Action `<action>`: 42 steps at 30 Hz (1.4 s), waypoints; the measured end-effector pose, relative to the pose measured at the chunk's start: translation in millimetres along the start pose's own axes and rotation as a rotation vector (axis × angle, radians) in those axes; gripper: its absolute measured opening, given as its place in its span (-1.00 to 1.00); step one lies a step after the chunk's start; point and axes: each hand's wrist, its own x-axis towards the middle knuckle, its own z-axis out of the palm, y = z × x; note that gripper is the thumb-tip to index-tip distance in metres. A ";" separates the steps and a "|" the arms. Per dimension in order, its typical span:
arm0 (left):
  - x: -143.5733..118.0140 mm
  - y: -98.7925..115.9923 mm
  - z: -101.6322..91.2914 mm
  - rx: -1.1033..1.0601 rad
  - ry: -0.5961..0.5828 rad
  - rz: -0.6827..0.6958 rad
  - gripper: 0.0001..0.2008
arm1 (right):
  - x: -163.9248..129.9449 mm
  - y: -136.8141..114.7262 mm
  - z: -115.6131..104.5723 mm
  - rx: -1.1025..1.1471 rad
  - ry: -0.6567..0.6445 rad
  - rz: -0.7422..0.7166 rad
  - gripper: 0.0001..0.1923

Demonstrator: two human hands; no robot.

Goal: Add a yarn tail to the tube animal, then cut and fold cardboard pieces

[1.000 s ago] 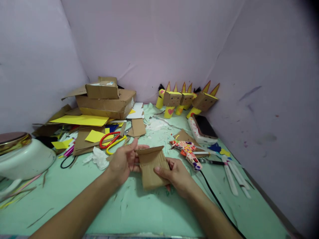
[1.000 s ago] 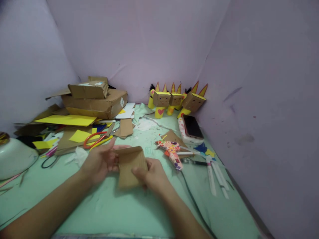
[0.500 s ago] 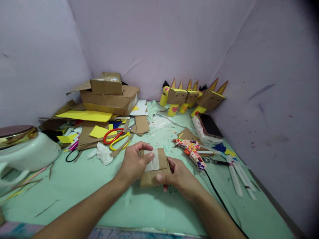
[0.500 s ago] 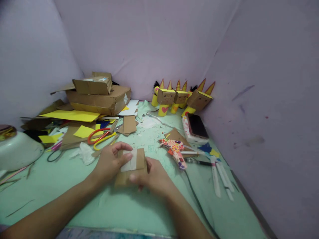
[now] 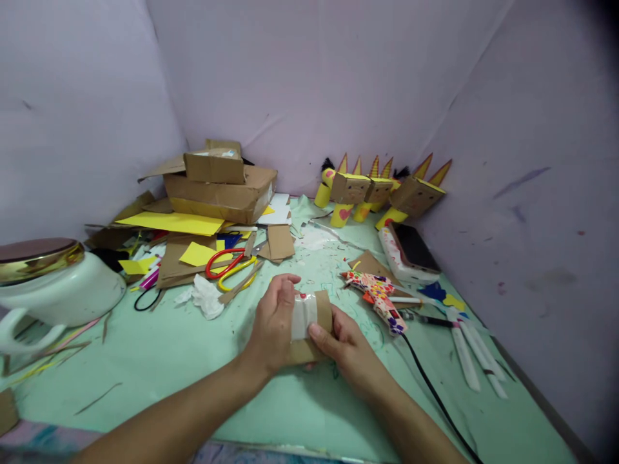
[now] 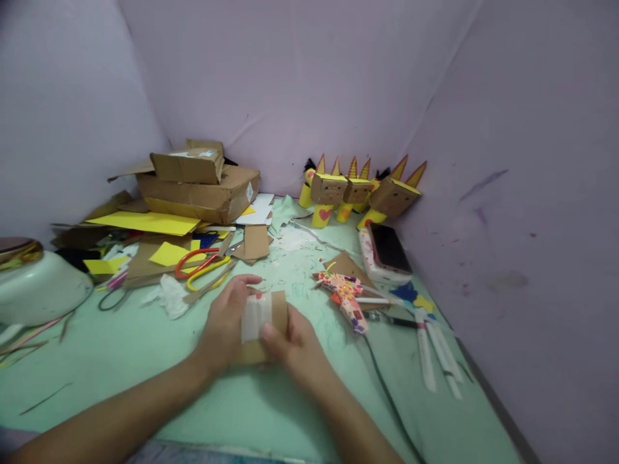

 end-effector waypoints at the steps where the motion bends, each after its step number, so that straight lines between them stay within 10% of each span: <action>1: -2.6 -3.1 1.6 0.106 0.039 0.047 -0.62 | -0.1 1.9 1.2 -0.037 0.037 -0.016 -0.55; 9: 1.1 6.2 -1.5 0.223 -0.116 0.144 -0.76 | 0.5 5.2 1.9 -0.176 0.241 -0.112 -0.67; 17: -4.4 9.7 -2.2 0.271 -0.017 0.173 -0.72 | -2.8 3.8 3.7 -0.250 0.193 -0.184 -0.61; 24: -1.4 2.1 4.2 0.172 -0.100 0.160 -0.71 | 5.0 3.8 3.9 -0.615 0.579 -0.175 -0.52; 42: 1.7 -8.1 4.7 0.347 -0.325 0.104 -0.72 | 16.2 -6.1 -8.2 -0.503 0.859 -0.280 -0.52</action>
